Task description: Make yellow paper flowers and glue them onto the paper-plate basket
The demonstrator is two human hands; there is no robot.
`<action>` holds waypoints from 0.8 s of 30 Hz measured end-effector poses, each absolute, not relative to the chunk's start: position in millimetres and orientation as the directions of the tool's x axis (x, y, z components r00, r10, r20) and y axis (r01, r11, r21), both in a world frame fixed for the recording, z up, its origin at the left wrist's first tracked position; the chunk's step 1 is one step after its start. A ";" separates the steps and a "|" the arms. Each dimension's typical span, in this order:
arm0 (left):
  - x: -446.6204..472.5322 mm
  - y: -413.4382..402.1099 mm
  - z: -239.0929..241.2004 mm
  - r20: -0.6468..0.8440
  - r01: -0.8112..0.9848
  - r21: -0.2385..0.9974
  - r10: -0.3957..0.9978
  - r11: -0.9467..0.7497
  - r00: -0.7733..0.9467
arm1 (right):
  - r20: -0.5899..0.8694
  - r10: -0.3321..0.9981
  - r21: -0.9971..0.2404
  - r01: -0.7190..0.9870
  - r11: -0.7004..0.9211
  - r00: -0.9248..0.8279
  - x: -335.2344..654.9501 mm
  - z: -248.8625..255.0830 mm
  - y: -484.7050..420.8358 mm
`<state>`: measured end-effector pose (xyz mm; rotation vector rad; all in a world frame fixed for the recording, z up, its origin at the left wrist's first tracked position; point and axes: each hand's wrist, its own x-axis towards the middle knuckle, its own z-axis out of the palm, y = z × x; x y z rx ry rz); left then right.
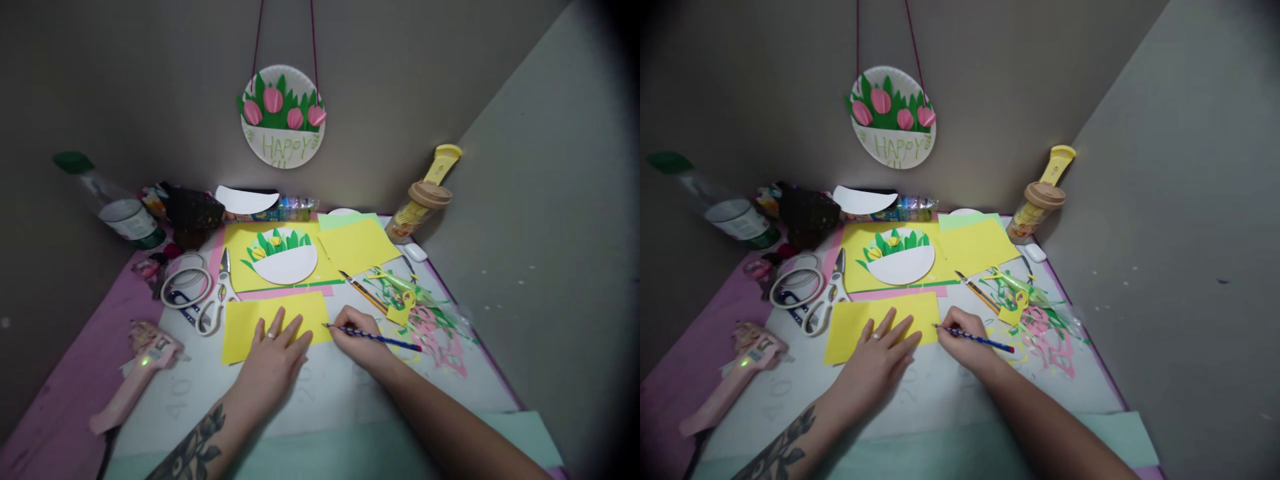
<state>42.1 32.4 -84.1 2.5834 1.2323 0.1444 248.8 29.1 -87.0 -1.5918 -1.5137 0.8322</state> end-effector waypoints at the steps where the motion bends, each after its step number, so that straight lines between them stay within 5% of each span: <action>1: 42.5 32.1 -84.0 -0.023 0.748 0.288 0.776 -0.599 0.630 | 0.052 0.995 -0.871 0.491 0.006 0.080 248.2 -88.5 29.1; 24: 41.8 31.5 -83.0 0.014 0.737 0.306 0.777 -0.603 0.630 | 0.022 0.997 -0.848 0.529 -0.022 0.077 248.1 -90.1 29.1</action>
